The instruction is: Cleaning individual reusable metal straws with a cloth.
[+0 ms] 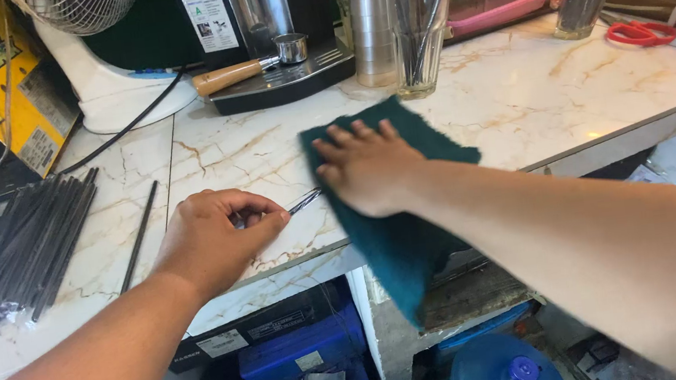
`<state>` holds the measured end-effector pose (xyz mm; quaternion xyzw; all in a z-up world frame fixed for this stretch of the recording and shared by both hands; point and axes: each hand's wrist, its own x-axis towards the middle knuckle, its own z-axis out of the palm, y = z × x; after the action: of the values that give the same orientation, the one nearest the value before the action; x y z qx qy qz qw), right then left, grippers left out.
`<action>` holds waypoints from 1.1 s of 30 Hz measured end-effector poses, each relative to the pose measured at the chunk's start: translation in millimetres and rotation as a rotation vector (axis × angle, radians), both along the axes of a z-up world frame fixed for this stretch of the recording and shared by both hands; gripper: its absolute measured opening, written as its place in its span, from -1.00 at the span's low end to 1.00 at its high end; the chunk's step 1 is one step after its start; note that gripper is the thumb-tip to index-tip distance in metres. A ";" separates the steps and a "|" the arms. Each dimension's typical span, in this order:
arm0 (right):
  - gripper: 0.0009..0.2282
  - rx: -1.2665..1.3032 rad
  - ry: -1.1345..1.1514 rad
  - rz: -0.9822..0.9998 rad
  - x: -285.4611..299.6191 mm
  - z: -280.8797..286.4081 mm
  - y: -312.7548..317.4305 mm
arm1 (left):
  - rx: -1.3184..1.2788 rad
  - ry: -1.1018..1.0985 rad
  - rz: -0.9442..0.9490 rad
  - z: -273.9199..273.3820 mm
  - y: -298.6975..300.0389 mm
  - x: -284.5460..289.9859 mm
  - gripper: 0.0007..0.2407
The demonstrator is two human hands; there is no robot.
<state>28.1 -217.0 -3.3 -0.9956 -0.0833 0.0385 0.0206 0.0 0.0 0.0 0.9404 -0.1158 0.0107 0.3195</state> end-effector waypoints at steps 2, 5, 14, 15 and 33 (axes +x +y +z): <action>-0.47 -0.005 -0.004 0.050 -10.2 -1.4 18.3 | 0.012 0.012 -0.005 -6.1 3.4 2.7 -0.80; -0.47 0.031 -0.006 0.189 -17.8 -1.3 32.6 | -0.012 -0.156 -0.095 -12.9 8.7 10.4 -0.79; -0.47 0.014 0.000 0.059 7.9 -8.3 -25.4 | -0.019 -0.010 0.021 -2.6 2.2 1.5 -0.79; -0.46 0.025 -0.009 0.041 9.7 -9.9 -29.5 | -0.052 -0.012 0.012 -5.4 2.5 3.3 -0.80; -0.45 0.024 0.037 0.118 -0.4 -2.9 -10.2 | 0.006 0.018 0.026 -5.7 0.5 2.5 -0.76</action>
<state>27.6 -227.1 -6.2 -0.9878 -0.1418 0.0570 0.0316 2.5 0.5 -5.7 0.9429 -0.1007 0.0062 0.3175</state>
